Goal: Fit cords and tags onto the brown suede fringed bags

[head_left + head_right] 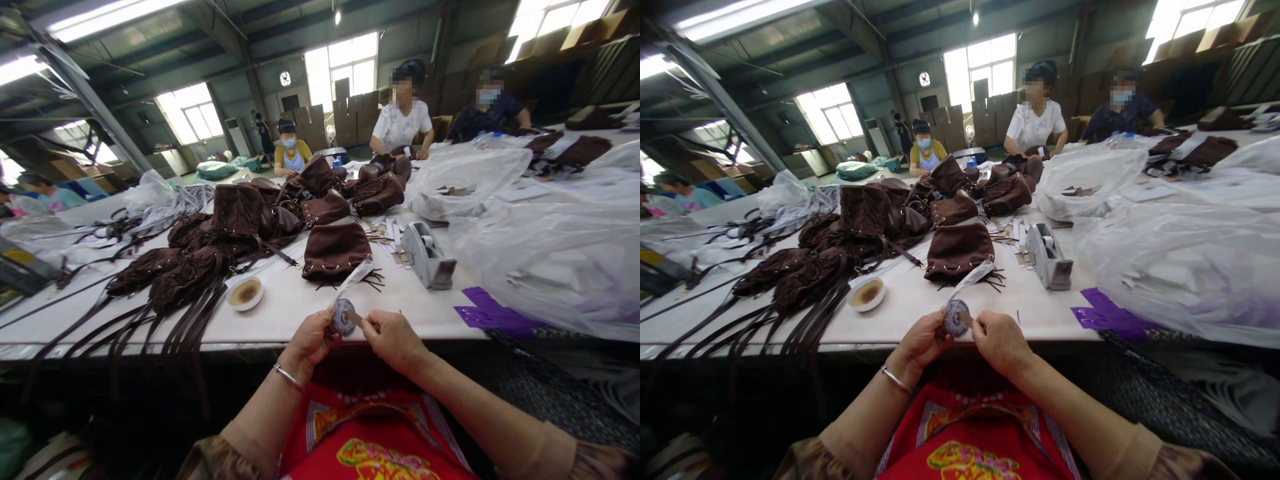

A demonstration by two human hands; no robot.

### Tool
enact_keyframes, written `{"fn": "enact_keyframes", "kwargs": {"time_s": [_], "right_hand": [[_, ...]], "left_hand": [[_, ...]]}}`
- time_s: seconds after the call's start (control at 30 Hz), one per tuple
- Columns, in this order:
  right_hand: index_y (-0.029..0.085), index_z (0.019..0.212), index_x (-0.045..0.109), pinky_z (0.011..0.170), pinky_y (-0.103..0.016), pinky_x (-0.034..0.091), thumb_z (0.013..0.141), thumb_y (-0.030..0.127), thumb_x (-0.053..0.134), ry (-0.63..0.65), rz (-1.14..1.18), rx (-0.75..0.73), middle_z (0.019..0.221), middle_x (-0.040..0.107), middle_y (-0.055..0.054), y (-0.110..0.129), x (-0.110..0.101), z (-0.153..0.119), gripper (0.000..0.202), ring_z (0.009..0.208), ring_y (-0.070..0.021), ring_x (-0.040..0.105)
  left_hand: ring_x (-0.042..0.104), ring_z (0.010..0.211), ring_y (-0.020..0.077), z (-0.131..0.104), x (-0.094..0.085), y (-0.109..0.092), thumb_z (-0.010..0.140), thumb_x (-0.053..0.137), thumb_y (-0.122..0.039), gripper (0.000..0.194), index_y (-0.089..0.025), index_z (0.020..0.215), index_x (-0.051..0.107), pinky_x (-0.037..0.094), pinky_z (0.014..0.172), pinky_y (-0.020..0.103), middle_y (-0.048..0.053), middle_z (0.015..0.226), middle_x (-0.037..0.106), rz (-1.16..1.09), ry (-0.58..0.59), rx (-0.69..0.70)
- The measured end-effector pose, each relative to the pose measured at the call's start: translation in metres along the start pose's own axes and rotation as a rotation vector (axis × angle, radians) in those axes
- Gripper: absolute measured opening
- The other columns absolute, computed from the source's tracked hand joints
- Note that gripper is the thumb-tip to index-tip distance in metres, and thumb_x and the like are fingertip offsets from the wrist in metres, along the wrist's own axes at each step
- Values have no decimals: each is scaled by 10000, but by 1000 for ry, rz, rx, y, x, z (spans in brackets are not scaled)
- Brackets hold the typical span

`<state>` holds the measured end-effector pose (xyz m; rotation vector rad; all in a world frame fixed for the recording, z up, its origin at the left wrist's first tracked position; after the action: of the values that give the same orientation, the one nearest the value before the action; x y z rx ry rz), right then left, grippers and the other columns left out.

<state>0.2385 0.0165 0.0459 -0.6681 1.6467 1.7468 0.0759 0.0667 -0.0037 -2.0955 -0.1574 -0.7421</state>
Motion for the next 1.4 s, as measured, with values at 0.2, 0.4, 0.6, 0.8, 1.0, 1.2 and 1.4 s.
{"fn": "enact_keyframes", "kwargs": {"time_s": [0.2,0.4,0.6,0.8,1.0,1.2,1.4], "right_hand": [[218,548,471,498,-250,301,857,302,496,58,106,39,482,537,8,3,5,-2,321,484,-132,488],[221,567,493,487,-242,305,876,304,500,118,128,35,464,539,20,1,6,0,319,450,-127,493],[217,652,514,561,-255,347,882,293,493,88,51,-15,619,629,-24,-2,9,0,244,581,-156,559],[211,840,561,618,-257,421,882,312,467,22,281,69,703,657,-10,-20,8,10,145,659,-166,610],[185,1006,613,614,-241,462,717,313,634,95,412,211,780,683,-1,-23,19,14,317,674,-157,620],[163,730,643,557,-242,392,702,346,581,139,345,222,655,625,-1,-28,29,16,195,630,-153,552],[175,635,573,548,-253,333,708,335,549,64,281,132,591,540,17,-30,31,12,177,590,-134,470]], "left_hand": [[582,609,107,3,-3,5,706,822,-471,454,-76,895,703,394,485,181,72,778,678,130,-8,49],[585,636,111,4,-2,8,719,794,-523,480,-86,898,708,391,512,184,76,789,678,174,35,57],[601,646,120,0,4,14,726,806,-474,434,-90,901,706,418,535,196,76,799,688,102,72,23],[603,636,111,-3,4,16,735,816,-410,404,-96,953,690,425,509,182,64,811,688,-10,17,-16],[600,644,117,-3,11,21,733,813,-429,395,-104,923,693,419,536,192,75,806,693,30,68,-12],[576,641,115,-2,10,27,702,809,-512,477,-96,908,697,407,546,202,69,797,669,136,94,-3],[561,640,112,-5,12,31,693,810,-518,463,-107,869,688,423,588,222,45,752,641,168,88,-3]]}}
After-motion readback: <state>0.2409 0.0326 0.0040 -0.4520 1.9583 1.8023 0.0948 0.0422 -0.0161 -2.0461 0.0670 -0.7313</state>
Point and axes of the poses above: each hand's wrist, its own z-axis towards the middle knuckle, its own x-axis out of the palm, y = z × x, the point moved 5 cm from there along z, towards the middle knuckle
